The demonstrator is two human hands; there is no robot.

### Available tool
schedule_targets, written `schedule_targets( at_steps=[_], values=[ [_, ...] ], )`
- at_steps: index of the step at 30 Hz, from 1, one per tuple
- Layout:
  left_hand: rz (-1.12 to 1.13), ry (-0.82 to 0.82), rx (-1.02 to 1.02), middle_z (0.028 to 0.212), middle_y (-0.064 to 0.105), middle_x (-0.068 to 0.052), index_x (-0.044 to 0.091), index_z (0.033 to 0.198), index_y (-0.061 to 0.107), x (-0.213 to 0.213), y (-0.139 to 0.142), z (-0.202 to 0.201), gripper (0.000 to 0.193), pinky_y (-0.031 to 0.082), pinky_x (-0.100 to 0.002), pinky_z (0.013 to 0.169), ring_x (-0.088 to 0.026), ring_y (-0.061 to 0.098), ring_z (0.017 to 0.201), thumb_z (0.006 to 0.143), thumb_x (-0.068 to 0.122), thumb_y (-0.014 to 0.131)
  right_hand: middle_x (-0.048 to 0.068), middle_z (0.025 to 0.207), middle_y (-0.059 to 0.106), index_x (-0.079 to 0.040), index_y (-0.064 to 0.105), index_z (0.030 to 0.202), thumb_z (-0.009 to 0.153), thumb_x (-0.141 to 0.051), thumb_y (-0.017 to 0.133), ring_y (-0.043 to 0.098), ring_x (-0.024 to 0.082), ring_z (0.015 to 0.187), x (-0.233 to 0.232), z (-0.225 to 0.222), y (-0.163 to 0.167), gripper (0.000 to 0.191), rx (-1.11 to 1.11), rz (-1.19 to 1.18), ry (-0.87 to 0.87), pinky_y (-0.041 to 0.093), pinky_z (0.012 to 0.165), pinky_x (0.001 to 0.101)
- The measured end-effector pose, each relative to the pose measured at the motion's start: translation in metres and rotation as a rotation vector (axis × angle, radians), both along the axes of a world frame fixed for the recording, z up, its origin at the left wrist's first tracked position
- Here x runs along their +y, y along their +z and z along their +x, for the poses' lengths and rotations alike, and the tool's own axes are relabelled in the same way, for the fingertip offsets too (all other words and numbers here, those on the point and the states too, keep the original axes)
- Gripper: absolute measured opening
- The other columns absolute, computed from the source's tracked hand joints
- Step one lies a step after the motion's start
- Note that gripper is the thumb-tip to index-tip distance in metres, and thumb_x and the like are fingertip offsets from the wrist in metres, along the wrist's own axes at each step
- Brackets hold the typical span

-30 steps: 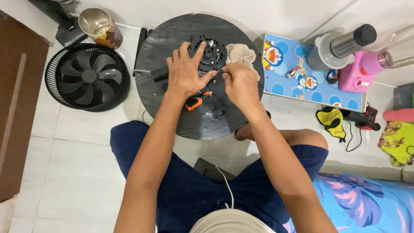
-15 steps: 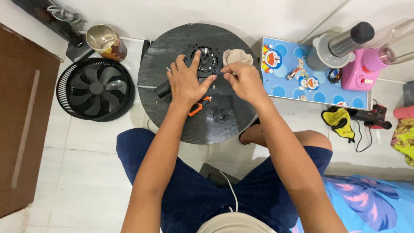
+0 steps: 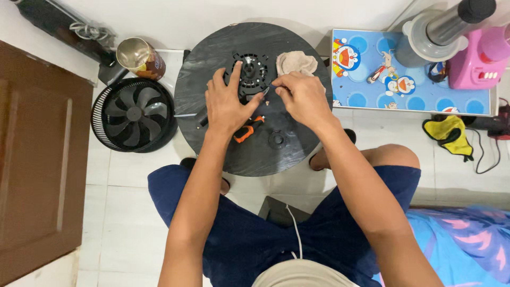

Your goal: The person sits at a small round table and services an electric fan motor assembly. They use a screwdriver to loosen parts, handle the motor housing and fan cage, reposition components, and tighten screws while working through the disassembled fan parts.

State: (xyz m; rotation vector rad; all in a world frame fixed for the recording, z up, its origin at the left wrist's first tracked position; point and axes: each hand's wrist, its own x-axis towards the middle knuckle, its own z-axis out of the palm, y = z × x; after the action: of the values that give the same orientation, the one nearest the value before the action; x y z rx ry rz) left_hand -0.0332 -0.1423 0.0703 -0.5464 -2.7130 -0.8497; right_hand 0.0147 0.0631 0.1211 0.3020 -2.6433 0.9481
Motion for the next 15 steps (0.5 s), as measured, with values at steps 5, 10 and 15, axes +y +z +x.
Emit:
schedule_targets(
  at_steps=[5,10,15],
  values=[
    [0.084,-0.024,0.181,0.141,0.049,-0.025,0.006,0.151,0.048,-0.021,0.008,0.015,0.084,0.044,-0.054,0.100,-0.043,0.051,0.127,0.082,0.035,0.087,0.014,0.090,0.072,-0.006,0.076,0.103,0.090,-0.008,0.075,0.070,0.034,0.081,0.006,-0.002,0.000,0.014,-0.036,-0.006,0.053,0.053,0.072,0.0435],
    [0.096,-0.020,0.183,0.126,0.059,-0.016,0.004,0.139,0.060,-0.042,0.024,0.030,0.059,0.047,-0.048,0.102,-0.037,0.056,0.118,0.087,0.019,0.083,0.016,0.095,0.072,-0.001,0.073,0.108,0.090,-0.012,0.076,0.072,0.032,0.084,0.009,-0.004,0.004,0.021,-0.019,-0.038,0.094,0.054,0.073,0.0422],
    [0.044,-0.082,0.207,0.106,0.065,-0.015,0.002,0.118,0.068,-0.057,0.031,0.037,0.035,0.048,-0.047,0.090,-0.036,0.060,0.104,0.087,0.014,0.080,0.016,0.096,0.072,-0.001,0.073,0.111,0.093,-0.014,0.077,0.072,0.031,0.085,0.011,-0.002,0.007,0.023,-0.003,-0.035,0.084,0.055,0.075,0.0419]
  ],
)
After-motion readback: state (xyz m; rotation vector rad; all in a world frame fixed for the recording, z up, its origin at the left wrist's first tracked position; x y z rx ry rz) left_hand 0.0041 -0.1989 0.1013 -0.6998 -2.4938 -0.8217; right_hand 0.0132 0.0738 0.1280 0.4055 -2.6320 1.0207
